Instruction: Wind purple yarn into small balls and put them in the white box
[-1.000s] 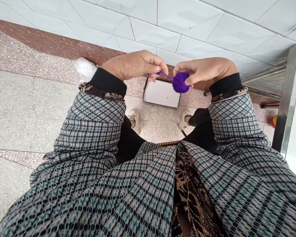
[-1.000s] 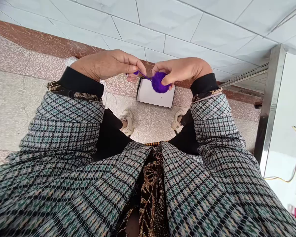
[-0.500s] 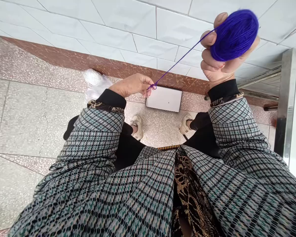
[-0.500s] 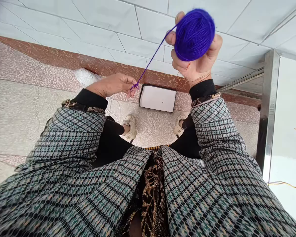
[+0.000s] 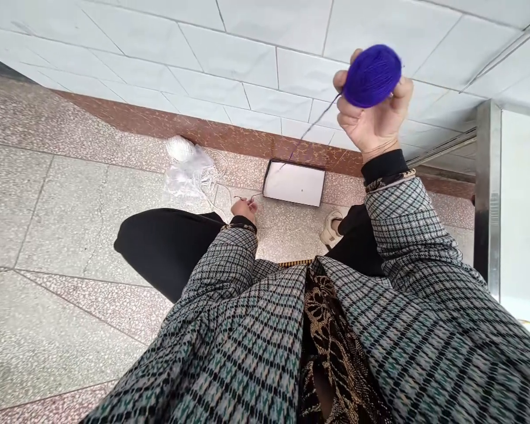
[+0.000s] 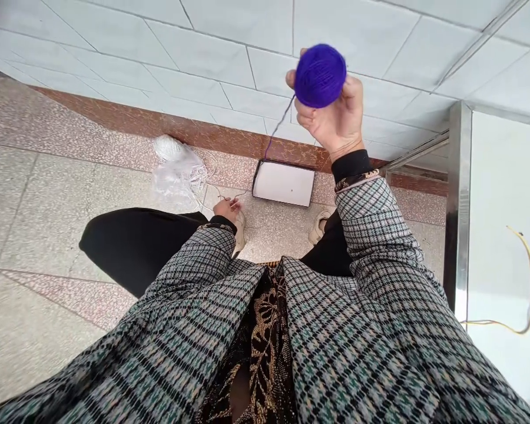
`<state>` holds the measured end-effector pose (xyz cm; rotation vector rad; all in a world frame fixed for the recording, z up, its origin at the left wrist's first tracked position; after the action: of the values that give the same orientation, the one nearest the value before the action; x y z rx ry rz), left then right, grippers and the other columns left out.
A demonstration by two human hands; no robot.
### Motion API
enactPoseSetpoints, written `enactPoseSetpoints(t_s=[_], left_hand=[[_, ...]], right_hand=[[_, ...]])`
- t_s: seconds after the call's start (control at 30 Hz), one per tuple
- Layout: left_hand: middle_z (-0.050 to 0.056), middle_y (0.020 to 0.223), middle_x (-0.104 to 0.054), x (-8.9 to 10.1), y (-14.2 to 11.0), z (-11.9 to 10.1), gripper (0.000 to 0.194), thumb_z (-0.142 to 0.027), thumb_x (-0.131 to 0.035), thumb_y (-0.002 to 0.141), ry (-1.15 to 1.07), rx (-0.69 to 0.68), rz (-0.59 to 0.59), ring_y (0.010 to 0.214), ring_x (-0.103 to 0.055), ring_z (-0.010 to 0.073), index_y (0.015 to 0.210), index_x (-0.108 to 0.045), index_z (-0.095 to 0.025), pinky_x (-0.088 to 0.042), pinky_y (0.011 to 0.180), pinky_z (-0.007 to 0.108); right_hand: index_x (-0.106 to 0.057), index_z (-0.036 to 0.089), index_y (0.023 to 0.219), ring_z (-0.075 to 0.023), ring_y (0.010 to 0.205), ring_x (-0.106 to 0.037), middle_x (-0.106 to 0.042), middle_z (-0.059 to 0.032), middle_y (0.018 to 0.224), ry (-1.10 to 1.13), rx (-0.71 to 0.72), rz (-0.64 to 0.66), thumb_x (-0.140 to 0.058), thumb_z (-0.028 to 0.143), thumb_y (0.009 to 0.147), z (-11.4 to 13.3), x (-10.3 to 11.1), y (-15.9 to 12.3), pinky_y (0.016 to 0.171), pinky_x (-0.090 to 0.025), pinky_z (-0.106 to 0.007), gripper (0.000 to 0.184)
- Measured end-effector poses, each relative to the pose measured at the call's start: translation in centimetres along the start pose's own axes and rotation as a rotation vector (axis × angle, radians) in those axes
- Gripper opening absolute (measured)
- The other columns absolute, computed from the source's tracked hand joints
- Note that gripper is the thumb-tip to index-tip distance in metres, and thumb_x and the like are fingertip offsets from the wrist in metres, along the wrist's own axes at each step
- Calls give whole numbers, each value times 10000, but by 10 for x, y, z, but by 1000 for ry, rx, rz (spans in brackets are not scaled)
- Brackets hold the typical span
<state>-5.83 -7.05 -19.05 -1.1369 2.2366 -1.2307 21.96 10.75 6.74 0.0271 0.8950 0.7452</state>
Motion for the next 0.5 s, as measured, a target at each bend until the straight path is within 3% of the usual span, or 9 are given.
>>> enactPoseSetpoints(t_s=[0.1,0.17,0.23,0.3,0.37,0.43,0.5], left_hand=[[-2,907,-724,-1,-5,-32,84,-149,-610,1120,-53,-132,3,704,-656,94,1166,-680,-157,-535,663,201],[-44,803,-725,-3,-15,-60,196,-19,-561,1078,-91,-255,46,674,-652,62,1105,-663,-184,-465,653,166],[-48,813,-772,-3,-29,-90,226,6,-582,1043,-117,-378,115,754,-709,60,1065,-672,-201,-463,691,165],[-23,865,-811,-2,-48,-119,214,-8,-589,1045,-117,-500,215,827,-750,79,1008,-683,-197,-479,712,174],[2,881,-815,1,-68,-148,238,-16,-569,1061,-78,-616,320,813,-758,90,940,-677,-190,-504,717,180],[7,855,-801,8,-86,-176,259,-24,-568,1070,-15,-706,403,749,-745,93,903,-670,-195,-553,744,191],[-16,814,-789,15,-97,-199,212,-58,-617,1069,17,-784,457,698,-724,93,932,-674,-209,-594,758,205]], right_hand=[[-591,293,1165,-106,597,-306,-697,63,1038,-102,68,-176,-903,591,642,6,7,-11,519,-389,-172,679],[-587,293,1109,-123,624,-383,-685,35,996,-223,-18,-336,-824,653,748,1,15,-20,532,-427,-181,563],[-606,281,1087,-143,677,-496,-689,-5,969,-290,-161,-536,-679,636,950,-13,25,-31,554,-478,-190,387],[-632,244,1087,-126,683,-553,-701,-32,954,-189,-237,-735,-489,516,1128,-35,34,-45,553,-494,-167,310],[-648,198,1078,-95,633,-547,-696,-42,903,13,-272,-932,-352,419,1211,-67,43,-61,512,-465,-132,393],[-672,171,1073,-94,615,-539,-699,-48,865,118,-389,-1156,-416,388,1223,-108,55,-86,465,-433,-123,368],[-685,126,1142,-102,637,-554,-713,-73,919,139,-474,-1256,-443,351,1228,-147,67,-110,469,-448,-138,341]])
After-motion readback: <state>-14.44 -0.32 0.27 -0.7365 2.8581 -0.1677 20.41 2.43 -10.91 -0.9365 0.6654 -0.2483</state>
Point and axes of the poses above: each hand's wrist, its own y-axis towards the middle knuckle, its own x-axis out of the back of the hand, z = x × y, the point moved 6 cm from there along y, towards the middle knuckle
